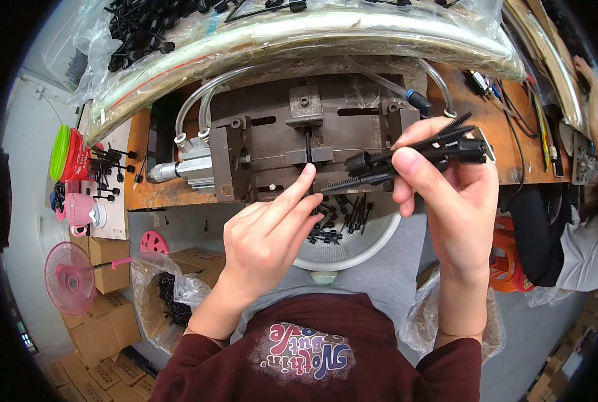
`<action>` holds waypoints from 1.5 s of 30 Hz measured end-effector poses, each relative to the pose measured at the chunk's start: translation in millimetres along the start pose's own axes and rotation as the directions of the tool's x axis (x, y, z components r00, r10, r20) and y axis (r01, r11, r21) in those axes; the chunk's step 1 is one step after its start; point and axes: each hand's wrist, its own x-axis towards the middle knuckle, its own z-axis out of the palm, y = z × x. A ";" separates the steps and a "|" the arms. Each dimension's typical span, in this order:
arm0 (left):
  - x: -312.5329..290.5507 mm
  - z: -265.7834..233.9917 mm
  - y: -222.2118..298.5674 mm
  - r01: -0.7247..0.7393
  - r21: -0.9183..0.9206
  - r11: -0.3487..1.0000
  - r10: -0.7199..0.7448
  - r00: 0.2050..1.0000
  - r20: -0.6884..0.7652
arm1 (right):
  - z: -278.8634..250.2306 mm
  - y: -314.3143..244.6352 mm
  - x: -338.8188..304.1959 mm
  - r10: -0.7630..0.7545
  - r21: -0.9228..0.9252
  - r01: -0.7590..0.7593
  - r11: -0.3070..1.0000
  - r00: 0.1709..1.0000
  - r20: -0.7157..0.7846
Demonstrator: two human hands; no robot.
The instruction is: Manually assemble small plastic components using a pneumatic jig or fixture on a workbench.
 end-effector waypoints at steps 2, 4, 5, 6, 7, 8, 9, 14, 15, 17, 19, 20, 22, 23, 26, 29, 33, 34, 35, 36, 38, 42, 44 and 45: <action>4.0 2.1 1.1 -0.004 0.045 0.999 0.004 1.000 0.007 | 0.3 0.5 -4.6 0.013 -0.010 -0.013 1.000 1.000 -0.004; 7.8 2.7 -0.2 -0.003 0.056 0.998 0.003 1.000 0.012 | 0.3 0.3 -8.4 0.032 -0.016 -0.033 0.999 0.999 -0.006; 9.6 2.4 -0.3 0.000 0.049 0.999 -0.001 1.000 0.015 | 0.3 0.7 -9.7 0.033 -0.008 -0.033 0.999 0.999 0.002; 10.6 2.1 -0.2 0.003 0.043 0.999 -0.004 1.000 0.017 | 1.0 1.3 -10.8 0.033 0.001 -0.033 0.999 0.999 0.010; 10.5 1.4 0.2 0.015 0.045 0.999 -0.016 0.999 0.029 | 2.1 2.0 -11.5 0.034 0.009 -0.034 0.999 0.999 0.018; 10.6 0.9 0.6 0.023 0.043 0.999 -0.025 0.999 0.039 | 3.6 2.2 -11.9 0.044 0.021 -0.044 0.999 0.999 0.010; 10.6 0.3 0.8 0.031 0.041 0.999 -0.033 0.998 0.050 | 4.1 2.8 -11.8 0.066 0.041 -0.067 0.997 0.998 0.020; 13.3 -4.5 -2.1 0.039 -0.058 0.998 -0.035 0.997 0.061 | 6.7 4.2 -13.1 0.185 0.147 -0.191 0.971 0.981 0.053; 14.1 -6.7 -3.7 0.040 -0.106 0.994 -0.033 0.997 0.064 | 6.9 3.3 -14.0 0.215 0.162 -0.224 0.961 0.974 0.067; 17.6 -15.4 0.8 0.112 -0.405 0.908 -0.089 0.993 0.075 | 6.8 5.1 -16.8 0.271 0.146 -0.286 0.947 0.956 0.117; 25.7 -22.6 6.5 0.006 -0.527 0.850 -0.038 0.998 -0.050 | 6.9 6.9 -19.2 0.351 0.140 -0.375 0.916 0.921 0.168; 23.0 -21.2 1.5 -0.103 -0.565 0.818 0.088 0.995 -0.055 | 7.6 9.2 -19.6 0.367 0.164 -0.399 0.902 0.910 0.196; 21.6 -31.2 6.2 -0.085 -0.553 0.829 0.084 0.996 -0.028 | 7.9 8.5 -19.0 0.397 0.181 -0.445 0.877 0.883 0.251; 18.9 -34.0 6.7 -0.078 -0.550 0.832 0.079 0.997 -0.023 | 8.1 8.5 -18.9 0.406 0.198 -0.466 0.863 0.870 0.280; 10.4 -43.3 8.3 -0.003 -0.560 0.828 0.027 0.999 0.036 | 7.8 7.7 -21.3 0.404 0.224 -0.460 0.859 0.878 0.257; 5.5 -44.4 10.6 0.056 -0.463 0.885 -0.070 0.998 -0.012 | 9.5 6.1 -26.7 0.331 0.133 -0.343 0.930 0.938 0.102; 0.8 -13.2 1.4 0.137 -0.280 0.950 -0.152 0.988 -0.032 | 14.7 4.9 -32.3 0.095 0.049 -0.092 0.995 0.994 -0.051; 1.0 -7.4 -1.2 0.093 -0.201 0.975 -0.101 0.994 -0.030 | 11.6 7.1 -33.6 0.066 0.031 -0.065 0.997 0.997 -0.050; 1.7 -3.0 -3.1 0.048 -0.119 0.992 -0.051 0.998 -0.024 | 11.0 8.5 -33.2 0.054 0.030 -0.052 0.998 0.997 -0.052; 2.8 -0.3 -3.9 0.001 -0.037 0.999 -0.002 1.000 -0.014 | 10.9 9.7 -32.7 0.042 0.030 -0.040 0.999 0.998 -0.053; 4.9 4.0 -2.8 -0.014 0.015 1.000 0.015 1.000 -0.022 | 10.7 10.7 -32.6 0.025 0.031 -0.023 0.999 0.998 -0.058; 13.0 2.5 -5.4 -0.026 0.047 0.999 0.026 1.000 0.001 | 9.9 11.3 -35.1 0.010 0.037 -0.008 0.999 0.997 -0.073; 13.1 2.5 -4.8 -0.013 0.049 0.999 0.013 1.000 0.012 | 9.1 11.7 -36.0 -0.020 0.034 0.023 0.999 0.996 -0.082; 13.2 2.7 -4.3 -0.010 0.046 0.999 0.009 1.000 0.018 | 8.9 13.1 -36.0 -0.047 0.030 0.049 0.998 0.995 -0.085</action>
